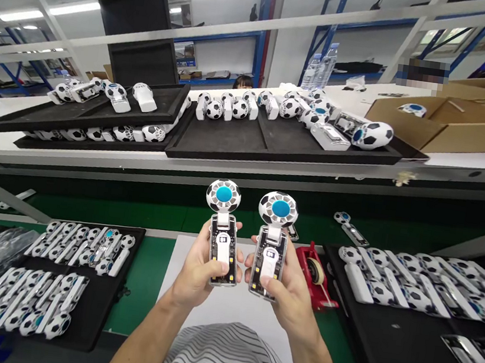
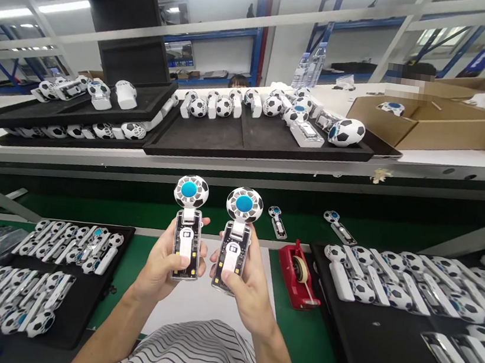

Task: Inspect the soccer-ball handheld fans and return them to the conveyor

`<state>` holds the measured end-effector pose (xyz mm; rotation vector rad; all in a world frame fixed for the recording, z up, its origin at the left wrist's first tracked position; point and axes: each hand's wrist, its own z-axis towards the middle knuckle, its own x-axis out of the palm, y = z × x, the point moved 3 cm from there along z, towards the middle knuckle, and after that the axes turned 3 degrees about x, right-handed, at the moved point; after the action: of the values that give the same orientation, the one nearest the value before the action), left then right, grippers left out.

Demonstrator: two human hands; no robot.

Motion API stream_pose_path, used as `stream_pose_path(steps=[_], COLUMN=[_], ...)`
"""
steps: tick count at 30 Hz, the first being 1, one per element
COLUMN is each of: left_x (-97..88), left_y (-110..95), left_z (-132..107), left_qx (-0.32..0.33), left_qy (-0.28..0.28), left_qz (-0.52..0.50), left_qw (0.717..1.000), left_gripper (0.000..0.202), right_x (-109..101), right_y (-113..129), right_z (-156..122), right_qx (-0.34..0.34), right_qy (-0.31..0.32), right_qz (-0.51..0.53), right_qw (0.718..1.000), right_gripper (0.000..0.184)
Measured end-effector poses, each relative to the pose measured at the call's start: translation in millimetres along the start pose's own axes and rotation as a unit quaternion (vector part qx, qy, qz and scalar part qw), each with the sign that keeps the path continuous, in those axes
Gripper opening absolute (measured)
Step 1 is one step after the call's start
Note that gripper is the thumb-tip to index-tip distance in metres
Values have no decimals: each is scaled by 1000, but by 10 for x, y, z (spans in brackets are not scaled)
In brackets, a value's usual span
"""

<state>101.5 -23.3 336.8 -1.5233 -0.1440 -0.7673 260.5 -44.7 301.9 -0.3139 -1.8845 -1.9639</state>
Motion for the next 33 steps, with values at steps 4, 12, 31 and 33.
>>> stream_pose_path(steps=[4,12,31,33], left_x=[-21,-1,56,47], left_y=[-16,44,122,140], left_z=[4,-19,-58,-50], left_qx=[-1,-12,-25,-20], left_qy=[-16,-20,3,4], left_qz=[10,-1,-19,-17], left_qw=[1000,1000,1000,1000], left_gripper=[69,63,62,57], right_x=[-2,17,49,33], right_y=[32,18,12,26], right_z=[9,-7,-34,-24], right_qx=[4,14,13,-7], right_qy=[-14,-2,25,7], right_qz=[-2,18,-10,-2], right_qw=[1000,1000,1000,1000], right_gripper=[81,64,66,57])
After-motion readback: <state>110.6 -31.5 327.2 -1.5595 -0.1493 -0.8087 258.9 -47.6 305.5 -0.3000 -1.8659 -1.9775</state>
